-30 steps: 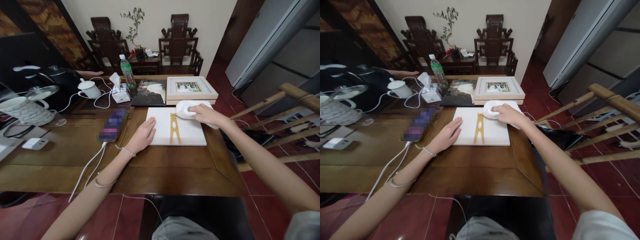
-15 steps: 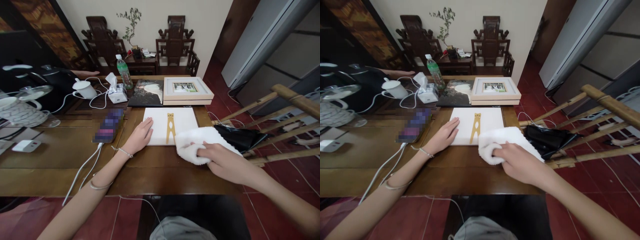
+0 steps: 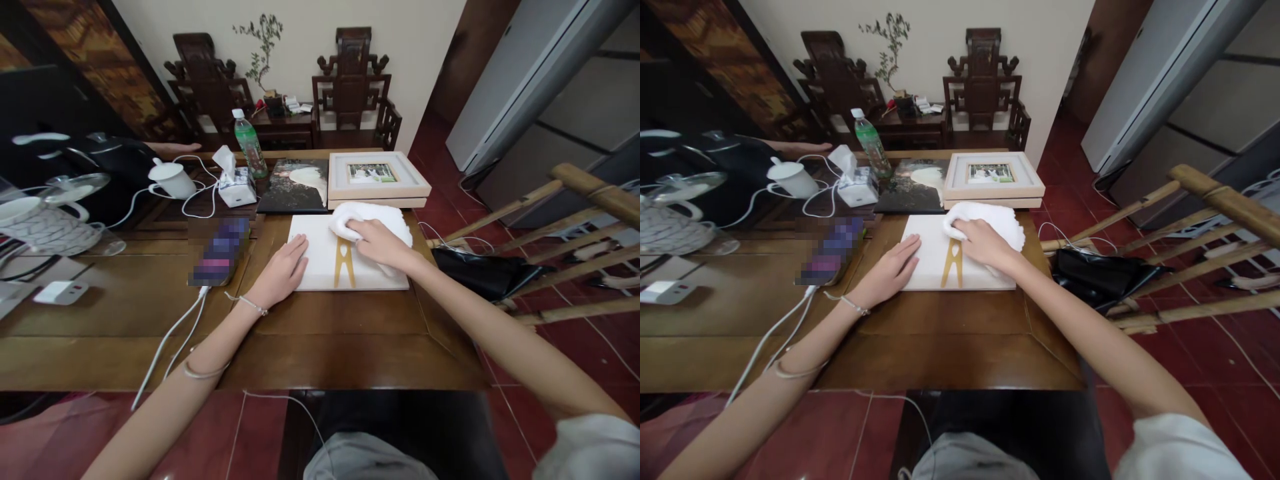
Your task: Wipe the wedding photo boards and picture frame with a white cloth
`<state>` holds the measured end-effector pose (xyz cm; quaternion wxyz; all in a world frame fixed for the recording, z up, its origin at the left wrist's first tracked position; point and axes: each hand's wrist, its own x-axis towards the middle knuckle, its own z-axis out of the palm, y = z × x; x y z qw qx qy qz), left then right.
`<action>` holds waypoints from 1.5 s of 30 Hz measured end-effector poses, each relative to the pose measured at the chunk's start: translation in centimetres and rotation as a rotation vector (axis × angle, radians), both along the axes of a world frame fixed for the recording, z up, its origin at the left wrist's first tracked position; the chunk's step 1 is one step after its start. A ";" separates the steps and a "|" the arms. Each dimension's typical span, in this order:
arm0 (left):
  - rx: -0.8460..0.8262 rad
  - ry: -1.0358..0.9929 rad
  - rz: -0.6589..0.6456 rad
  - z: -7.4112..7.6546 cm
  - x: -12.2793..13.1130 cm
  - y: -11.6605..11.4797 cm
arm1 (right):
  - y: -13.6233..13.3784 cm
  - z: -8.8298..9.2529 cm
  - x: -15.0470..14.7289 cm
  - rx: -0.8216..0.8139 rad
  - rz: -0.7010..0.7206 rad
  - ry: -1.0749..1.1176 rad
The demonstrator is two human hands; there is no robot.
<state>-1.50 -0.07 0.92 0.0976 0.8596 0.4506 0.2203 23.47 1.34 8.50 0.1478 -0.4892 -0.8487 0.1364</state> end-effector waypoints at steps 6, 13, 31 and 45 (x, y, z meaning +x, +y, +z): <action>0.002 -0.001 -0.007 -0.1 0.0 0.1 | -2.9 -1.8 -2.5 0.059 0.122 -0.177; 0.009 -0.002 -0.011 -0.1 0.0 0.1 | -10.7 -0.4 -2.4 -0.047 0.289 -0.259; 0.005 -0.026 -0.018 -0.5 -0.1 0.4 | -0.1 0.4 -3.3 0.070 0.122 -0.353; -0.001 -0.030 -0.021 -0.4 -0.1 0.3 | -11.0 2.2 -4.1 -0.155 0.325 -0.362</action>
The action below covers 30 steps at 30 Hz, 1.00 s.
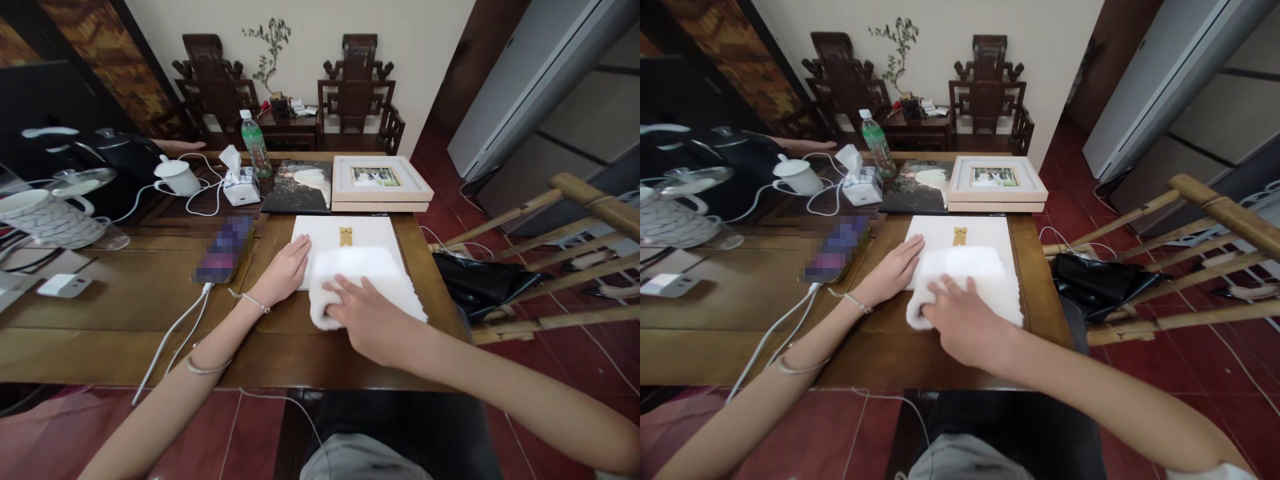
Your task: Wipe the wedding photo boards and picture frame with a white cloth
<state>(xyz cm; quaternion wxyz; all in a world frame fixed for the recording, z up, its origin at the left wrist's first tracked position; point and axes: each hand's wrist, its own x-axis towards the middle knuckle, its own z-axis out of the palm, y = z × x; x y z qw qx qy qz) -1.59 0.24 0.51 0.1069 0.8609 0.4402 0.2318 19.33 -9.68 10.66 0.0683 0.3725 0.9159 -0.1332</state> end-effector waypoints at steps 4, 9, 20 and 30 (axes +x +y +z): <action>0.004 -0.005 -0.001 0.0 0.0 0.1 | -0.3 0.5 0.1 -0.037 0.029 0.056; -0.002 0.008 0.005 0.0 0.0 0.0 | 3.8 -0.5 0.2 0.036 -0.110 0.091; -0.121 -0.339 0.111 1.3 0.6 -0.3 | 11.0 -2.7 -3.1 0.253 -0.253 0.019; -0.063 -0.629 0.192 2.1 0.6 -0.6 | 3.8 -1.2 -2.2 0.124 0.237 0.103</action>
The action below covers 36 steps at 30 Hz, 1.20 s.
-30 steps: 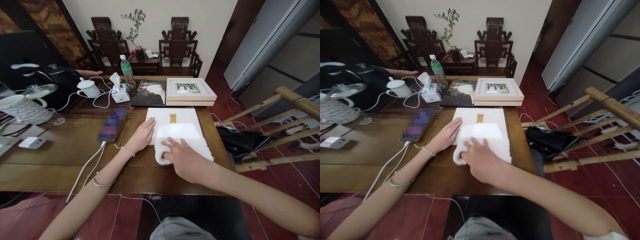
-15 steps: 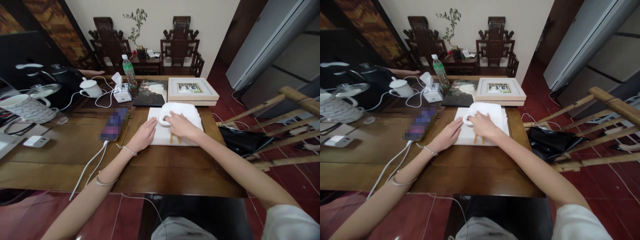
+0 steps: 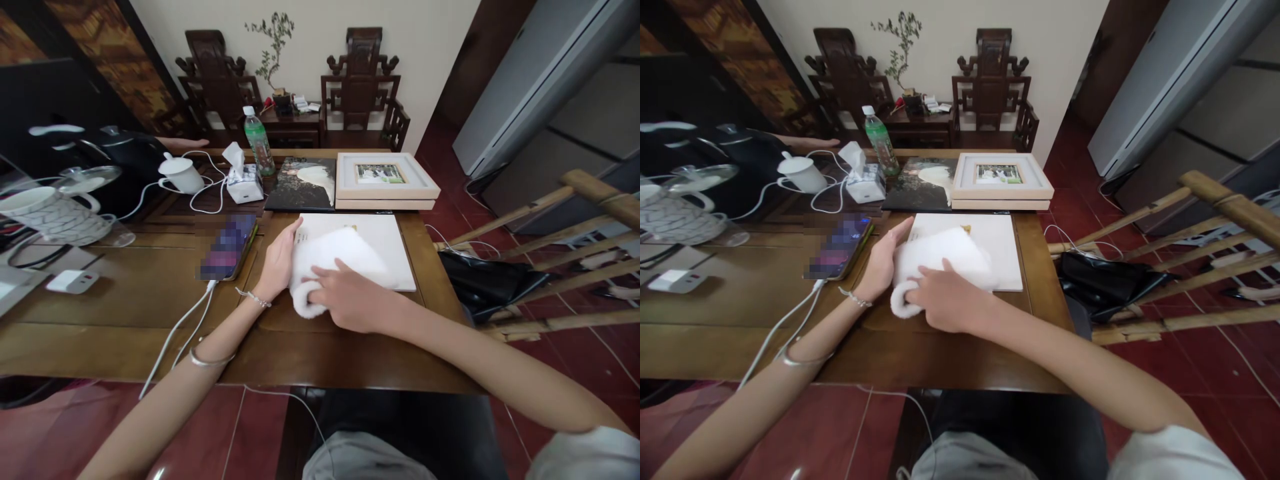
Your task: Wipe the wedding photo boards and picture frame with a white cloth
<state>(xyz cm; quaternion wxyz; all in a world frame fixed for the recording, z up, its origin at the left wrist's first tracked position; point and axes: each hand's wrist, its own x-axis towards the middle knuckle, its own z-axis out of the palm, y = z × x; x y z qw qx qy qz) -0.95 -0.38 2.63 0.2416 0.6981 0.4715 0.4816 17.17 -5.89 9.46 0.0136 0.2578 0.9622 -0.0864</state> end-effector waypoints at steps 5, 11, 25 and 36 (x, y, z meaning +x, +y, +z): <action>0.030 0.237 -0.007 -0.9 0.2 0.2 | -1.1 2.6 2.0 -0.169 -0.134 -0.076; 0.063 0.479 -0.142 -1.7 0.2 0.4 | 4.1 2.4 2.8 -0.060 -0.358 -0.078; 0.111 0.568 -0.189 -1.1 -0.1 0.3 | 12.2 2.6 -4.1 -0.079 -0.294 0.015; 0.091 0.602 -0.181 -1.9 -0.2 0.4 | 12.6 3.2 9.0 -0.129 -0.630 0.013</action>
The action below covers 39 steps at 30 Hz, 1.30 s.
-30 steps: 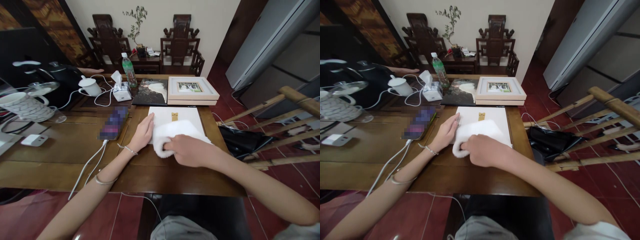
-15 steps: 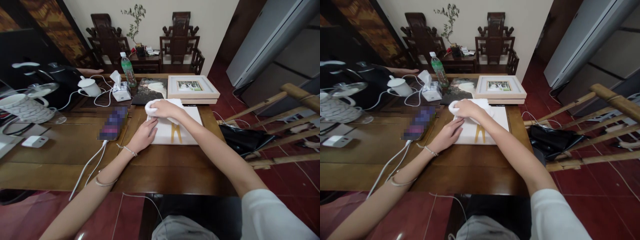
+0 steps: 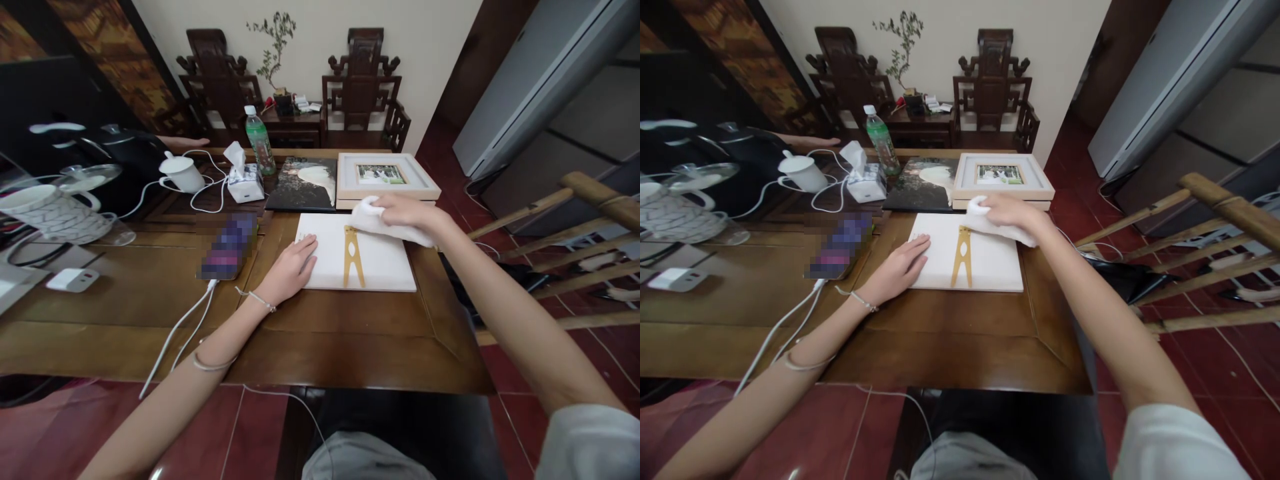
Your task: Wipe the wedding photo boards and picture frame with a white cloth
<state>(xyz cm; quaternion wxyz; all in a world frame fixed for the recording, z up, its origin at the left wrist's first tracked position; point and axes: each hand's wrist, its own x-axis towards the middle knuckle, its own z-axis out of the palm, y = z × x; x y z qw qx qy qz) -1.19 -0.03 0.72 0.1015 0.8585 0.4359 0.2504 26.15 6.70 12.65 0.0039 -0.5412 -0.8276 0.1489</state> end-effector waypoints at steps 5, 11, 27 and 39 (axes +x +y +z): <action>-0.001 0.007 0.006 0.1 0.0 -0.1 | -5.6 -1.3 3.4 0.060 0.101 0.002; 0.011 0.027 -0.008 0.2 -0.1 0.0 | -14.8 -0.2 3.1 -0.097 0.236 0.015; 0.025 0.011 -0.030 0.1 -0.4 0.1 | -1.6 -1.4 2.6 0.043 0.191 0.063; 0.027 0.044 -0.018 0.3 -0.2 -0.1 | -11.0 -0.8 2.1 -0.036 0.239 0.037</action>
